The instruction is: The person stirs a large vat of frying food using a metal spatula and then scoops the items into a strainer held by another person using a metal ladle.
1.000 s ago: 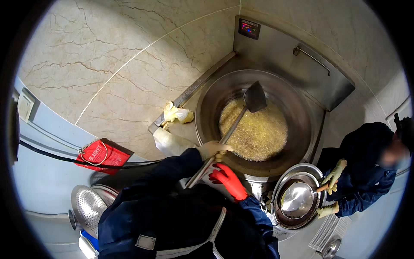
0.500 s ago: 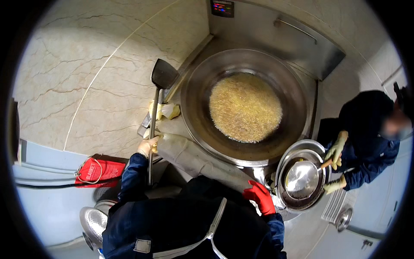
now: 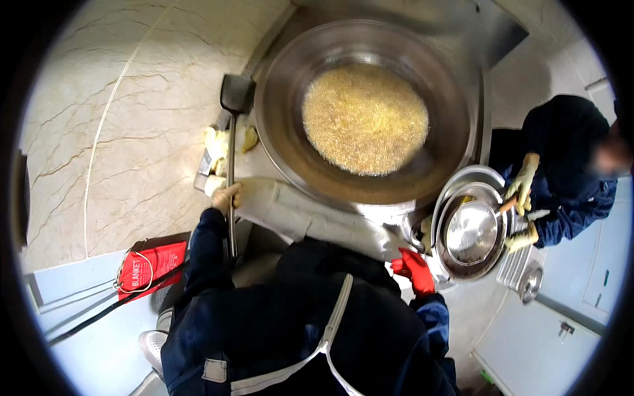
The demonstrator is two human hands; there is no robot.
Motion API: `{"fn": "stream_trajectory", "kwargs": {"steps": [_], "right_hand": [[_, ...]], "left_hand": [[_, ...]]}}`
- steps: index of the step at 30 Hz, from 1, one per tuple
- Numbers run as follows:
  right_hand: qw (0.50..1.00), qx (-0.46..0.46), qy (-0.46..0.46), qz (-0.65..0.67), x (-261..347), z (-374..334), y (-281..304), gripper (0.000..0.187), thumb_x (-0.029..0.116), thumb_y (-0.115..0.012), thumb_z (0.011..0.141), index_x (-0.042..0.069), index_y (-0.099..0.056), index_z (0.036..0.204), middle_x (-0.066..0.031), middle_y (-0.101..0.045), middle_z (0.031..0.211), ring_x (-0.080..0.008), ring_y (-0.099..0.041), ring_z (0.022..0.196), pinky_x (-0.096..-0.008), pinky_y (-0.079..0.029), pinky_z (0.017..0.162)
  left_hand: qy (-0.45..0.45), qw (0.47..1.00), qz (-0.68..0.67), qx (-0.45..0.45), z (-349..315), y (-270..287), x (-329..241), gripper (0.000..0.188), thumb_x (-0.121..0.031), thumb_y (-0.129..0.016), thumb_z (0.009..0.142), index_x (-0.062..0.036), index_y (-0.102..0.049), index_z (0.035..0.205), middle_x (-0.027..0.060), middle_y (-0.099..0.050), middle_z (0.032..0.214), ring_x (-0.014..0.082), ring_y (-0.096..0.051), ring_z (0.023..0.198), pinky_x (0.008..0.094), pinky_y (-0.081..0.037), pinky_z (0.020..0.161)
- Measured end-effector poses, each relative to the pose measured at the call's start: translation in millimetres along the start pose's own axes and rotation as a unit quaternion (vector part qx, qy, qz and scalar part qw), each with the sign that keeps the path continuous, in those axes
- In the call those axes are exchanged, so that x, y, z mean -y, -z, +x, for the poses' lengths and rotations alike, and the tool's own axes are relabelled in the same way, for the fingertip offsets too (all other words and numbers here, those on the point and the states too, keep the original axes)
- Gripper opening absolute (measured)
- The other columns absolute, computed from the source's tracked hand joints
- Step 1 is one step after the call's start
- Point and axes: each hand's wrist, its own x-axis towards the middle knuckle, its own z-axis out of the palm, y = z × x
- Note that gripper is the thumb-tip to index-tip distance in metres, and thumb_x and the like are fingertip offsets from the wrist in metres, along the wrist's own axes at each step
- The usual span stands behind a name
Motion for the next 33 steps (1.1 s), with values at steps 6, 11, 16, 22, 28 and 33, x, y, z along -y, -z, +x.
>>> {"fn": "stream_trajectory", "kwargs": {"steps": [6,11,16,22,28,33], "right_hand": [[0.999,-0.025,-0.023,-0.020,-12,13,8,0.044,0.035,-0.050,0.083,0.005,-0.047,0.114,-0.0107,-0.059,0.089,-0.0203,-0.058,0.081,-0.0320,-0.047,0.074],[0.996,-0.077,-0.044,-0.010,-28,8,16,0.043,0.036,-0.050,0.084,0.005,-0.046,0.115,-0.0140,-0.057,0.095,-0.0241,-0.058,0.086,-0.0337,-0.048,0.075],[0.992,-0.102,-0.076,-0.002,-56,-6,40,0.042,0.034,-0.050,0.084,0.005,-0.047,0.114,-0.0145,-0.057,0.096,-0.0243,-0.058,0.087,-0.0344,-0.047,0.076],[0.990,-0.066,-0.078,-0.098,-96,-7,84,0.038,0.030,-0.053,0.083,0.003,-0.049,0.109,-0.0119,-0.059,0.089,-0.0200,-0.058,0.079,-0.0303,-0.047,0.070],[0.977,-0.025,-0.048,-0.205,-129,18,138,0.036,0.030,-0.053,0.082,0.003,-0.051,0.105,-0.0105,-0.060,0.084,-0.0176,-0.059,0.072,-0.0258,-0.046,0.063],[0.964,0.038,-0.075,-0.254,-109,11,110,0.042,0.031,-0.052,0.082,0.003,-0.047,0.112,-0.0143,-0.059,0.091,-0.0197,-0.059,0.078,-0.0278,-0.047,0.068]], "left_hand": [[-0.068,0.776,0.579,-0.239,53,15,18,0.040,-0.032,-0.061,0.070,0.0020,-0.056,0.090,0.0175,-0.060,0.072,0.0310,-0.060,0.069,0.0377,-0.047,0.063],[-0.063,0.836,0.499,-0.221,17,-4,-18,0.092,-0.028,-0.065,0.065,0.0000,-0.011,0.132,0.0242,-0.053,0.101,0.0341,-0.054,0.092,0.0381,-0.043,0.076],[-0.177,0.746,0.582,-0.271,-8,-19,-25,0.079,-0.025,-0.065,0.069,0.0029,-0.022,0.129,0.0245,-0.052,0.105,0.0343,-0.051,0.097,0.0356,-0.040,0.084],[-0.150,0.986,0.078,-0.006,-88,-81,24,0.024,-0.020,-0.053,0.083,0.0036,-0.056,0.087,0.0068,-0.056,0.070,0.0118,-0.054,0.066,0.0202,-0.043,0.061],[0.179,0.931,0.163,0.275,-154,-166,181,0.031,-0.027,-0.048,0.083,0.0032,-0.058,0.082,0.0104,-0.058,0.066,0.0218,-0.057,0.059,0.0321,-0.046,0.055],[0.080,0.898,0.287,0.324,-122,-242,357,0.023,-0.016,-0.045,0.081,-0.0016,-0.050,0.099,0.0145,-0.057,0.081,0.0262,-0.056,0.071,0.0351,-0.045,0.065]]}}
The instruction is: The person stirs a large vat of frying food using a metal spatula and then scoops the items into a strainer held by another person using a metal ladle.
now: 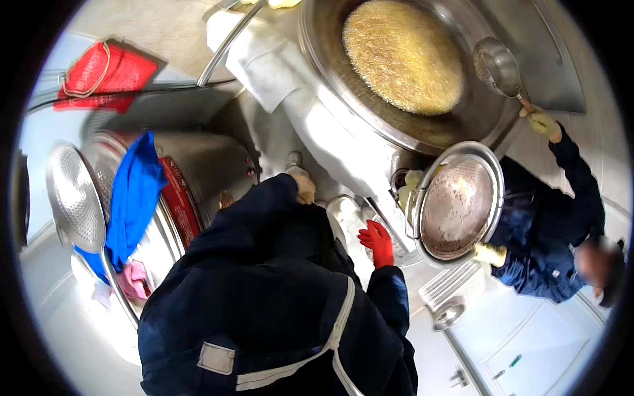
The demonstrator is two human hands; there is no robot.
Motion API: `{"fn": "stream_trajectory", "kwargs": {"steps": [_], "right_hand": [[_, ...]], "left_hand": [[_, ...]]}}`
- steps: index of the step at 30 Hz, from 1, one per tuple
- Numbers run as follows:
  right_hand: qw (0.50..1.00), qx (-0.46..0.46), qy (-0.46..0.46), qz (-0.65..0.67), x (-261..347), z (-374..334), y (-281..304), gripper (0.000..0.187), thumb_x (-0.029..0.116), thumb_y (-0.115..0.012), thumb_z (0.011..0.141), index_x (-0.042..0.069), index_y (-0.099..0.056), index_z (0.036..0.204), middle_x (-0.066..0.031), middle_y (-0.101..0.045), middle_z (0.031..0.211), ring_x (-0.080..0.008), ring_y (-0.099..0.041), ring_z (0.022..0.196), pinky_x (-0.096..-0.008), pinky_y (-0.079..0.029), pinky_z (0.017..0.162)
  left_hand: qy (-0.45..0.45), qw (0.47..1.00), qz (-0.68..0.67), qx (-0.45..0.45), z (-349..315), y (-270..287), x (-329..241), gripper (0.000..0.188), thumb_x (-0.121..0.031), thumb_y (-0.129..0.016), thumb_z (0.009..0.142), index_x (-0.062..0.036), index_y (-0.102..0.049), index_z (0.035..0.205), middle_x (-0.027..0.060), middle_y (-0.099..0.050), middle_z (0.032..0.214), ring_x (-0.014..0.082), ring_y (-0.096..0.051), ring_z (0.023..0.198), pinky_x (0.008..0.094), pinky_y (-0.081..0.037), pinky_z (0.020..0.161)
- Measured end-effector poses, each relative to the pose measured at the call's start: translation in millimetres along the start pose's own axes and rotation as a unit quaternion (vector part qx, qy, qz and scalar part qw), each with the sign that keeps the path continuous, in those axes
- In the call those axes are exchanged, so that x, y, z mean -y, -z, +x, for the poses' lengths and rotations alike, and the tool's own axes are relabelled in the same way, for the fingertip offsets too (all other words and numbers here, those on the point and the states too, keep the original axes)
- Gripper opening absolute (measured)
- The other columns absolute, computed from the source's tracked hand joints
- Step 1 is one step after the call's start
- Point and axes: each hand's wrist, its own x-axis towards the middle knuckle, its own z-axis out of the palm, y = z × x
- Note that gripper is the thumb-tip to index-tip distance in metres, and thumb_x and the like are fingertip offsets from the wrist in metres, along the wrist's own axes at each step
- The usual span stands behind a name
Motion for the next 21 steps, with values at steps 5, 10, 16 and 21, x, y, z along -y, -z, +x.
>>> {"fn": "stream_trajectory", "kwargs": {"steps": [5,10,16,21], "right_hand": [[0.994,0.082,0.054,-0.057,6,27,-47,0.047,0.025,-0.052,0.083,0.005,-0.039,0.123,-0.0140,-0.057,0.096,-0.0197,-0.058,0.083,-0.0283,-0.046,0.072],[0.982,0.054,0.116,-0.142,49,38,-60,0.040,0.028,-0.047,0.084,0.001,-0.048,0.115,-0.0130,-0.056,0.103,-0.0186,-0.056,0.088,-0.0270,-0.043,0.077],[0.977,0.045,0.143,-0.152,43,36,-62,0.039,0.027,-0.047,0.085,0.002,-0.047,0.116,-0.0132,-0.056,0.103,-0.0188,-0.056,0.089,-0.0273,-0.043,0.078],[0.993,0.039,0.093,-0.058,21,3,-50,0.038,0.018,-0.049,0.085,0.000,-0.044,0.118,-0.0158,-0.055,0.102,-0.0202,-0.056,0.088,-0.0281,-0.044,0.078]], "left_hand": [[-0.077,0.986,-0.069,-0.134,63,-88,-22,0.043,-0.003,-0.043,0.078,-0.0066,-0.040,0.121,0.0190,-0.054,0.100,0.0271,-0.054,0.087,0.0344,-0.044,0.077],[-0.284,0.778,-0.384,-0.408,88,-70,-29,0.054,0.007,-0.040,0.076,-0.0108,-0.037,0.127,0.0135,-0.057,0.103,0.0246,-0.054,0.092,0.0289,-0.043,0.077],[-0.039,0.932,-0.262,-0.249,152,-51,20,0.040,-0.002,-0.042,0.079,-0.0098,-0.048,0.118,0.0123,-0.058,0.102,0.0231,-0.054,0.089,0.0288,-0.043,0.076],[-0.054,0.981,-0.100,-0.157,170,-70,11,0.036,-0.014,-0.040,0.082,-0.0102,-0.048,0.117,0.0116,-0.059,0.101,0.0250,-0.055,0.089,0.0315,-0.043,0.077]]}}
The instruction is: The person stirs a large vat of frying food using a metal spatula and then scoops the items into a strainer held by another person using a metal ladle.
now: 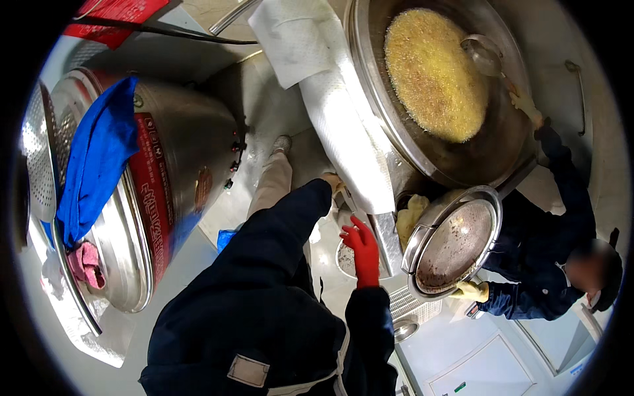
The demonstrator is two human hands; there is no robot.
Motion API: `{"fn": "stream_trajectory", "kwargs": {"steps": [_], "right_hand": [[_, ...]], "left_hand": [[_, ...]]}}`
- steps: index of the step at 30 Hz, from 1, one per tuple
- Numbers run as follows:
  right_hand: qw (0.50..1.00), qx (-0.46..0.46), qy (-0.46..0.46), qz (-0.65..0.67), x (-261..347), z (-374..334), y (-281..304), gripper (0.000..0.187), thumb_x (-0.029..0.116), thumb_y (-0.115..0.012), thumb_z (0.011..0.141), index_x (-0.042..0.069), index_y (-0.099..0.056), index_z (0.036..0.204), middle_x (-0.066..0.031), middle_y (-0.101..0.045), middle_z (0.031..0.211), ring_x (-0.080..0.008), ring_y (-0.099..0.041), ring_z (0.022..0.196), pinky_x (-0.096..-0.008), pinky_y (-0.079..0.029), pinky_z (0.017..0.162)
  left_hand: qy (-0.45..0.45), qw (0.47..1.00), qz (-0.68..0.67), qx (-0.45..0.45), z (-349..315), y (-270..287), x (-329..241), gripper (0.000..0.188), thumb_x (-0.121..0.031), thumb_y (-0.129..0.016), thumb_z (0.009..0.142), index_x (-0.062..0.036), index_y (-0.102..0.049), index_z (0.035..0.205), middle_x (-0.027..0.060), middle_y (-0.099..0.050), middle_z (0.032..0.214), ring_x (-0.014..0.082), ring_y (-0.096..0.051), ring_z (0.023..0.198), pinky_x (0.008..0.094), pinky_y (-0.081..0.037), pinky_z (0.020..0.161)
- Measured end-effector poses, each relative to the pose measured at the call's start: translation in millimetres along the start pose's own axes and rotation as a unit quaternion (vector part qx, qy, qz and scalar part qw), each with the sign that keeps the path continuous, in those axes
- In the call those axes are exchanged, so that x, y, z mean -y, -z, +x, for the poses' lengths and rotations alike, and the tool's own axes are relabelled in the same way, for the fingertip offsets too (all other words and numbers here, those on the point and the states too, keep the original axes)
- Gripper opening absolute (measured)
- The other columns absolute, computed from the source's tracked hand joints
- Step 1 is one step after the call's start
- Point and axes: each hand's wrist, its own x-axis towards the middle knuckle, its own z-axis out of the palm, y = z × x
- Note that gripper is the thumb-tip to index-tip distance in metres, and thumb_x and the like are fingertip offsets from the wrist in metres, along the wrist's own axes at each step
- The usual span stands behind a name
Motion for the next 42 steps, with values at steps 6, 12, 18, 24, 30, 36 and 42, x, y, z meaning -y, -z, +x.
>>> {"fn": "stream_trajectory", "kwargs": {"steps": [6,12,18,24,30,36,42], "right_hand": [[0.993,-0.069,-0.073,0.063,-45,-59,24,0.041,0.022,-0.047,0.085,-0.001,-0.043,0.118,-0.0172,-0.055,0.102,-0.0232,-0.056,0.089,-0.0298,-0.044,0.079],[0.980,-0.110,-0.117,0.121,-83,-90,31,0.047,0.030,-0.047,0.085,0.001,-0.039,0.121,-0.0185,-0.052,0.106,-0.0250,-0.055,0.091,-0.0318,-0.044,0.080],[0.977,-0.107,-0.133,0.130,-95,-97,38,0.048,0.030,-0.047,0.085,0.000,-0.038,0.121,-0.0194,-0.052,0.105,-0.0260,-0.055,0.091,-0.0328,-0.045,0.080],[0.958,-0.183,-0.064,0.211,-127,-108,84,0.046,0.033,-0.047,0.086,0.001,-0.043,0.118,-0.0192,-0.054,0.104,-0.0267,-0.057,0.089,-0.0338,-0.046,0.078],[0.858,-0.334,0.092,0.380,-116,-128,154,0.070,0.055,-0.040,0.081,0.000,-0.035,0.124,-0.0224,-0.046,0.115,-0.0304,-0.052,0.098,-0.0382,-0.044,0.081],[0.795,-0.423,0.141,0.411,-86,-123,179,0.068,0.057,-0.043,0.079,-0.002,-0.042,0.111,-0.0126,-0.053,0.088,-0.0247,-0.056,0.073,-0.0373,-0.049,0.068],[0.819,-0.444,0.150,0.331,-56,-82,204,0.049,0.048,-0.046,0.082,0.002,-0.052,0.097,-0.0053,-0.054,0.070,-0.0156,-0.052,0.049,-0.0281,-0.047,0.043]], "left_hand": [[0.002,0.998,0.042,0.041,21,11,14,0.037,-0.030,-0.038,0.086,-0.0106,-0.049,0.116,0.0107,-0.059,0.101,0.0274,-0.056,0.088,0.0347,-0.042,0.078],[0.029,0.996,0.084,-0.032,49,-20,45,0.039,-0.032,-0.038,0.086,-0.0102,-0.047,0.117,0.0104,-0.053,0.110,0.0233,-0.050,0.099,0.0329,-0.039,0.084],[0.051,0.982,0.113,-0.146,117,23,103,0.041,-0.035,-0.037,0.086,-0.0098,-0.045,0.117,0.0102,-0.052,0.110,0.0192,-0.046,0.105,0.0311,-0.037,0.088],[-0.010,0.994,0.080,-0.068,20,95,31,0.036,-0.032,-0.038,0.087,-0.0046,-0.051,0.107,0.0133,-0.058,0.100,0.0212,-0.054,0.093,0.0305,-0.043,0.078],[0.155,0.983,0.000,0.094,-102,94,-10,0.035,-0.027,-0.053,0.081,0.0046,-0.058,0.095,0.0171,-0.061,0.089,0.0259,-0.059,0.076,0.0328,-0.048,0.067],[0.107,0.946,-0.145,0.268,-233,85,-171,0.038,-0.029,-0.042,0.089,0.0022,-0.053,0.107,0.0149,-0.060,0.091,0.0193,-0.059,0.079,0.0322,-0.048,0.071],[-0.108,0.873,-0.411,0.238,-191,61,-242,0.034,-0.016,-0.035,0.090,0.0013,-0.041,0.118,0.0222,-0.050,0.109,0.0298,-0.053,0.097,0.0342,-0.044,0.084]]}}
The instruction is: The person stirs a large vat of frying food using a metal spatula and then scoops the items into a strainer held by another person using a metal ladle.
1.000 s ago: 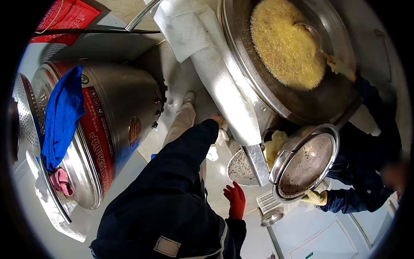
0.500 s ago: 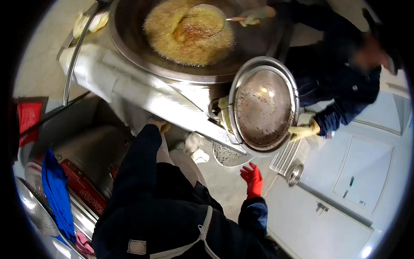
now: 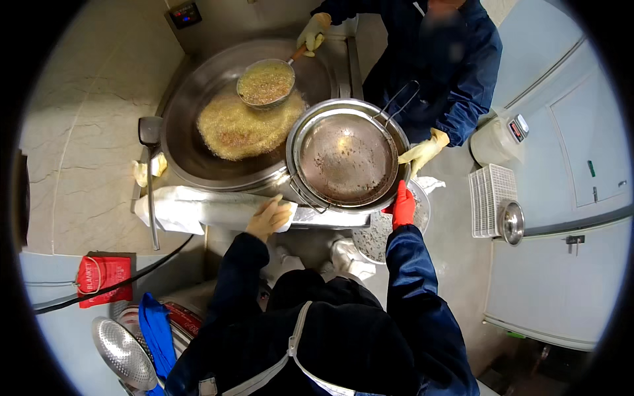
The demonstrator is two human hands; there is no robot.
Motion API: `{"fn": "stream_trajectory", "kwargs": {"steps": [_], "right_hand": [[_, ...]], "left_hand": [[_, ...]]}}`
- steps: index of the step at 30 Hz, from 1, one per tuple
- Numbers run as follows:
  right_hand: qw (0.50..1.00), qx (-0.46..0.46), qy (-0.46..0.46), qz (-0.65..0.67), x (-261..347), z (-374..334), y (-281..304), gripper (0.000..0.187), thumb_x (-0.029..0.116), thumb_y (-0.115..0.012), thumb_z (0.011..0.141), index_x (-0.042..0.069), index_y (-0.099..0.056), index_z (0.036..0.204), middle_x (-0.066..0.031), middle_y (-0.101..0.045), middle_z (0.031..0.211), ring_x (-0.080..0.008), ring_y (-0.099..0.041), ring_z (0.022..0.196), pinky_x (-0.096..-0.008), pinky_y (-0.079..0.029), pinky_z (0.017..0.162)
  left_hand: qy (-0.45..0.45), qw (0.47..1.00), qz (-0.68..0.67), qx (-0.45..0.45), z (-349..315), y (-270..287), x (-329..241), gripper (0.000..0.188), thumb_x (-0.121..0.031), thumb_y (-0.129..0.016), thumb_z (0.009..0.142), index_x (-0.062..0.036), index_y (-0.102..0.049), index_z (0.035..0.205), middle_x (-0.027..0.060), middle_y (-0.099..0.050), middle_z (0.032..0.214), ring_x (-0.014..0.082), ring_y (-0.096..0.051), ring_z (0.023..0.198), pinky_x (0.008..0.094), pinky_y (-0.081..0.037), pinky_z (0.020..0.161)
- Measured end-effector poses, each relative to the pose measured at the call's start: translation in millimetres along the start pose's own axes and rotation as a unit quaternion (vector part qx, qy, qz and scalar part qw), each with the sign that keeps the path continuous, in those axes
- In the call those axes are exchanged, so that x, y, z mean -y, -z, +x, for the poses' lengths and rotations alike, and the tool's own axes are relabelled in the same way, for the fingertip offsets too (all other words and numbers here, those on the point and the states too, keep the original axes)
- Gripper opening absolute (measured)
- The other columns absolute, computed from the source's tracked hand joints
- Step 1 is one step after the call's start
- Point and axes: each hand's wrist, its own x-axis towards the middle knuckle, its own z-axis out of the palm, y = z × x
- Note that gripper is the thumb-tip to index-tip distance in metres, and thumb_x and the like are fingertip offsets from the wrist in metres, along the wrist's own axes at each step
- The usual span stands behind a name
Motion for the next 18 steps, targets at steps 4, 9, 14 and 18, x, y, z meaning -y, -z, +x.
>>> {"fn": "stream_trajectory", "kwargs": {"steps": [4,9,14,18], "right_hand": [[1.000,-0.012,-0.008,0.017,-1,6,7,0.038,0.037,-0.045,0.085,0.001,-0.052,0.095,-0.0061,-0.055,0.070,-0.0152,-0.050,0.044,-0.0260,-0.043,0.032],[1.000,-0.007,-0.018,0.023,2,4,10,0.036,0.037,-0.044,0.086,0.003,-0.052,0.094,-0.0077,-0.057,0.071,-0.0167,-0.052,0.044,-0.0265,-0.044,0.034],[0.998,-0.004,-0.062,0.006,8,6,11,0.039,0.040,-0.041,0.086,0.004,-0.054,0.094,-0.0082,-0.058,0.069,-0.0184,-0.053,0.043,-0.0282,-0.046,0.035],[0.998,-0.008,-0.061,0.032,4,10,11,0.042,0.043,-0.041,0.085,0.004,-0.055,0.091,-0.0073,-0.056,0.063,-0.0193,-0.051,0.039,-0.0296,-0.044,0.032]], "left_hand": [[-0.124,0.944,0.303,0.033,52,-32,-9,0.028,-0.015,-0.037,0.088,-0.0020,-0.040,0.113,0.0132,-0.052,0.106,0.0191,-0.055,0.093,0.0290,-0.047,0.078],[-0.148,0.908,0.390,0.045,103,-21,8,0.017,-0.018,-0.040,0.088,-0.0052,-0.042,0.099,0.0088,-0.053,0.091,0.0192,-0.055,0.082,0.0307,-0.047,0.075],[0.028,0.982,0.125,-0.137,98,-69,-7,0.013,-0.020,-0.044,0.088,-0.0090,-0.043,0.094,0.0064,-0.054,0.085,0.0213,-0.056,0.076,0.0396,-0.049,0.067],[0.038,0.987,0.071,-0.136,116,-41,1,0.010,-0.019,-0.049,0.087,-0.0110,-0.043,0.091,0.0019,-0.047,0.067,0.0166,-0.050,0.057,0.0385,-0.048,0.058]]}}
